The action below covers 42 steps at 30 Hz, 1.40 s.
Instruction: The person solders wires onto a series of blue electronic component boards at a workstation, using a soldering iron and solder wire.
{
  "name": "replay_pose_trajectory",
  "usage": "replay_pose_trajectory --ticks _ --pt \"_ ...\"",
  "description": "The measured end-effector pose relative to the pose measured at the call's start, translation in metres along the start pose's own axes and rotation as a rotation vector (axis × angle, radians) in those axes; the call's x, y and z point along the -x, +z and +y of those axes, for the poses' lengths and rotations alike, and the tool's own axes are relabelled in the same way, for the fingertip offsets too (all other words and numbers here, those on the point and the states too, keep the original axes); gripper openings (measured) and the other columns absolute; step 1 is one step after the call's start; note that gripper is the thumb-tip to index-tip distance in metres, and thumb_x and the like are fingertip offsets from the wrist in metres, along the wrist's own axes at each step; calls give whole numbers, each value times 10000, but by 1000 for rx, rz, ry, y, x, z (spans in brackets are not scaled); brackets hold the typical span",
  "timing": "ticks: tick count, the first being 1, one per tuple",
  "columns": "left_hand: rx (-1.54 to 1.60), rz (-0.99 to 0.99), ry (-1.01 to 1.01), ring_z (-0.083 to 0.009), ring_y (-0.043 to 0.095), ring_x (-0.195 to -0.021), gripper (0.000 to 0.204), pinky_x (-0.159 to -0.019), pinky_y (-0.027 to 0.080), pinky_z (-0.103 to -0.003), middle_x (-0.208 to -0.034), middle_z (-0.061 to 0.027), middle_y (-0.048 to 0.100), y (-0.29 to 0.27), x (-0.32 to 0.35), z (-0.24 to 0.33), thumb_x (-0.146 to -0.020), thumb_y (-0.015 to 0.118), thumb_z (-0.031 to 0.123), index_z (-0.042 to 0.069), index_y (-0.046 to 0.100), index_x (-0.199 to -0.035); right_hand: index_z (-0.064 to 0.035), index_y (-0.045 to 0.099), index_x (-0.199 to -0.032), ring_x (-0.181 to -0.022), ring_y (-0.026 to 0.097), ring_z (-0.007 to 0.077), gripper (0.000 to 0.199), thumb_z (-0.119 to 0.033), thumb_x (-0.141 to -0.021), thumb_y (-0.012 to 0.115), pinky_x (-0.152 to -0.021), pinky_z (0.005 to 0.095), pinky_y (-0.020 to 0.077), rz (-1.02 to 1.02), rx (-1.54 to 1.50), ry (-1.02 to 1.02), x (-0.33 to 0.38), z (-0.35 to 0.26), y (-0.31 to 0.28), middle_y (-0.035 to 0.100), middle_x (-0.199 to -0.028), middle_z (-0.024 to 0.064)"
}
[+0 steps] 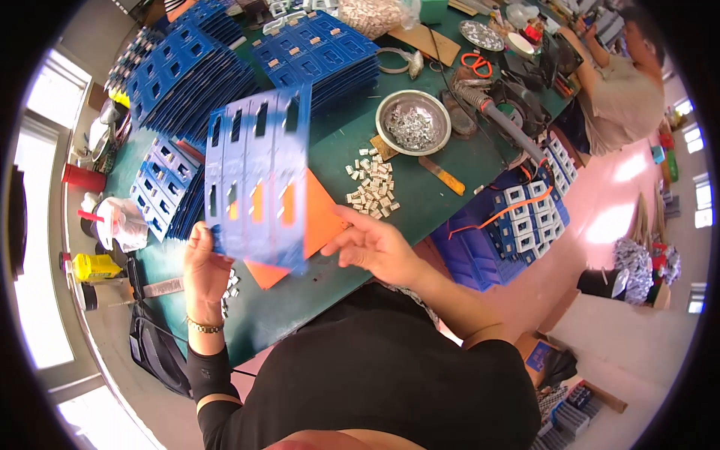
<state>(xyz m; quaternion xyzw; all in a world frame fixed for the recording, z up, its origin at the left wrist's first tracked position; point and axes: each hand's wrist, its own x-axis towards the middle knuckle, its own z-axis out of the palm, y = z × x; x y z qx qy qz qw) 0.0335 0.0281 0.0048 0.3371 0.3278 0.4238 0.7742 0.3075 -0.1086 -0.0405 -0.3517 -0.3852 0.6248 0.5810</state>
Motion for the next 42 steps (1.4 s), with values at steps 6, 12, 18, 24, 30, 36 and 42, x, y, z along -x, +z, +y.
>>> replay_pose_trajectory --ticks 6,12,18,24,30,36,42 --pt "-87 -47 46 -100 630 -710 223 -639 522 -223 -871 -21 643 38 11 -35 -910 671 75 116 454 -880 11 593 -1178 -759 653 132 265 -139 -959 595 -562 219 471 253 93 -11 -5 -6 14 703 -962 147" --pt "-233 -133 178 -99 617 -725 266 -667 517 -237 -807 -23 607 71 2 -62 -871 710 41 92 449 -849 -11 574 -997 -819 710 220 201 -209 -970 585 -547 251 560 315 -147 -129 -6 -19 -4 698 -980 198" --pt "-534 -200 329 -94 618 -722 272 -621 483 -223 -782 -17 582 119 -68 -66 -875 717 64 80 449 -832 -68 605 -959 -755 708 194 67 -132 -941 599 -530 250 535 529 -225 -173 -45 -51 -63 702 -856 105" --pt "-565 -41 364 -88 624 -613 242 -519 466 -225 -689 -30 622 147 -135 -38 -848 754 114 23 536 -796 -45 630 -956 -784 703 187 80 -109 -909 645 -581 228 536 487 -147 -257 -127 -96 -102 702 -876 105" --pt "-722 77 395 -108 627 -563 253 -486 472 -235 -706 -47 628 142 -178 -20 -840 766 154 8 563 -801 -42 631 -911 -813 709 198 76 -105 -895 670 -604 228 543 457 -171 -180 -181 -100 -114 704 -867 113" --pt "-789 151 395 -126 618 -550 305 -506 481 -274 -699 -63 620 133 -184 -27 -829 772 220 -8 571 -802 -53 628 -848 -669 661 106 92 -112 -890 684 -536 208 497 441 -93 -142 -203 -92 -119 709 -822 101" --pt "-818 214 492 -131 571 -609 323 -577 477 -292 -692 -61 611 128 -193 -32 -818 782 258 3 586 -785 -53 635 -823 -607 606 65 112 -125 -882 697 -508 186 442 455 -64 -112 -210 -88 -123 717 -840 105"
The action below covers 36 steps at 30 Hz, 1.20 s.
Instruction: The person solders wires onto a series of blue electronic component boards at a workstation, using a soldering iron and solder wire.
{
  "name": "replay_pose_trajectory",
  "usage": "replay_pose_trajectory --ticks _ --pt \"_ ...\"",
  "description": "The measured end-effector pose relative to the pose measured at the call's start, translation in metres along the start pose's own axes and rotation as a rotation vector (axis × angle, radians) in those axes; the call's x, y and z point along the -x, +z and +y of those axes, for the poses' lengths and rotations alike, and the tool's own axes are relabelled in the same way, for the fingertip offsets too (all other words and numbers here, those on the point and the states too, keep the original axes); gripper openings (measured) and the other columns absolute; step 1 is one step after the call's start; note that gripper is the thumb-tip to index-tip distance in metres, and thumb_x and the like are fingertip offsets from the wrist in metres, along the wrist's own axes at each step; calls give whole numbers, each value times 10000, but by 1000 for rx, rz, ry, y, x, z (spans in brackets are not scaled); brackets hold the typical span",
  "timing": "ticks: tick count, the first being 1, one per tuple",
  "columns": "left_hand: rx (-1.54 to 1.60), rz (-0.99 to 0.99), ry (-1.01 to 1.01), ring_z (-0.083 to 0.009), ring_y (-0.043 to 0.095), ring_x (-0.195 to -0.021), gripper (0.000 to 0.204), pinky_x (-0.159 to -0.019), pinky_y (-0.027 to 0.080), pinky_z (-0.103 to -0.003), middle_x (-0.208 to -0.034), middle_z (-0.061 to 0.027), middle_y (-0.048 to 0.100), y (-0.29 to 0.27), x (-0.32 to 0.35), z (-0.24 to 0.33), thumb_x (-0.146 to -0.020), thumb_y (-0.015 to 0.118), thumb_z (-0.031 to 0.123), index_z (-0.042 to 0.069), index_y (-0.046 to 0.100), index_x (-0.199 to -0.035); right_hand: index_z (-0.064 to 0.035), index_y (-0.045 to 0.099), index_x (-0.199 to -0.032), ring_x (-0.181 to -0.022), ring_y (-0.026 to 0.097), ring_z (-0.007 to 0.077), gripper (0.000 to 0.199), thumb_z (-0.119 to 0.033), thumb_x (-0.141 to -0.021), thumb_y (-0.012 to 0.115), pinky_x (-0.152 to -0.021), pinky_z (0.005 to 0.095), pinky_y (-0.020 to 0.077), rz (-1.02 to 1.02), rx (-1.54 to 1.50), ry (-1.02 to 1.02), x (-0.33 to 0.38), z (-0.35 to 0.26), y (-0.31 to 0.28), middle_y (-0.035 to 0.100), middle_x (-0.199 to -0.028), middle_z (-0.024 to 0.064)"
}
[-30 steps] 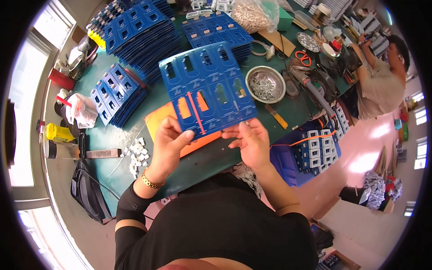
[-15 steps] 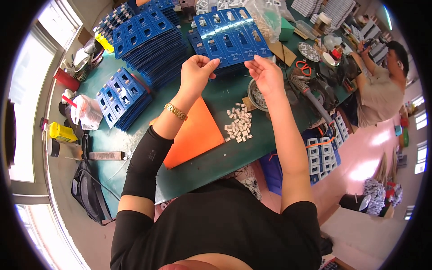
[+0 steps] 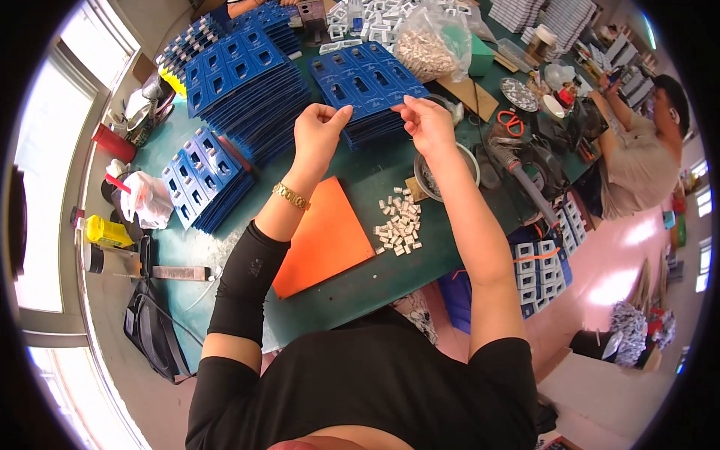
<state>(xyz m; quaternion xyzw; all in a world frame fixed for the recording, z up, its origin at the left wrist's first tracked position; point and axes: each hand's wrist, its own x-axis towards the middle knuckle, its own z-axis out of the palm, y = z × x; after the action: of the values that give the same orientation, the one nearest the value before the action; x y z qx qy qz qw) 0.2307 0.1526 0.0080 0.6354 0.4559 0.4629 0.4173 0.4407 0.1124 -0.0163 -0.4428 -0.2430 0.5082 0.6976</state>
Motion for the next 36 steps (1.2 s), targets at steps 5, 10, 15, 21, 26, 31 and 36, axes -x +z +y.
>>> replay_pose_trajectory --ticks 5,10,15,21,26,31,36 --pt "-42 22 3 -137 563 -631 310 -599 472 -299 -692 -61 609 -2 1 -2 -835 756 263 4 593 -790 -58 637 -827 -614 612 71 125 -148 -876 708 -508 194 442 27 26 -12 6 1 8 718 -842 104" --pt "-114 30 57 -139 562 -620 272 -592 469 -298 -692 -59 611 -8 -2 -15 -889 684 248 1 600 -809 -58 637 -823 -581 635 112 195 -220 -854 740 -486 216 454 113 189 -51 15 1 19 709 -775 86" --pt "112 13 -101 -124 570 -581 259 -568 472 -271 -699 -69 632 -4 5 -7 -941 593 218 -40 616 -954 -56 642 -812 -546 627 121 213 -241 -857 736 -480 223 458 105 268 -102 14 2 12 698 -739 81" --pt "157 -118 -103 -108 586 -595 420 -563 469 -257 -725 -93 665 -9 1 -7 -949 536 210 -105 563 -1226 -39 642 -848 -561 616 106 235 -262 -878 709 -481 211 441 116 234 -93 16 6 10 692 -747 78" --pt "95 -190 -97 -97 574 -590 485 -571 462 -242 -693 -89 663 -9 -2 -5 -927 525 168 -132 493 -1306 -30 636 -877 -558 587 89 252 -275 -886 698 -469 200 404 104 195 -110 13 3 7 685 -755 74" --pt "89 -218 -93 -94 571 -580 539 -560 461 -238 -683 -86 664 -7 0 -8 -917 523 145 -150 421 -1356 -39 645 -859 -519 536 69 250 -282 -887 696 -447 197 342 124 249 -150 11 8 4 664 -710 52" --pt "103 -242 -24 -58 481 -541 244 -492 394 -222 -705 -44 629 -5 5 -8 -941 504 123 -33 621 -1087 -49 654 -828 -480 483 58 231 -268 -896 682 -438 201 323 152 216 -169 8 14 -2 634 -658 32"
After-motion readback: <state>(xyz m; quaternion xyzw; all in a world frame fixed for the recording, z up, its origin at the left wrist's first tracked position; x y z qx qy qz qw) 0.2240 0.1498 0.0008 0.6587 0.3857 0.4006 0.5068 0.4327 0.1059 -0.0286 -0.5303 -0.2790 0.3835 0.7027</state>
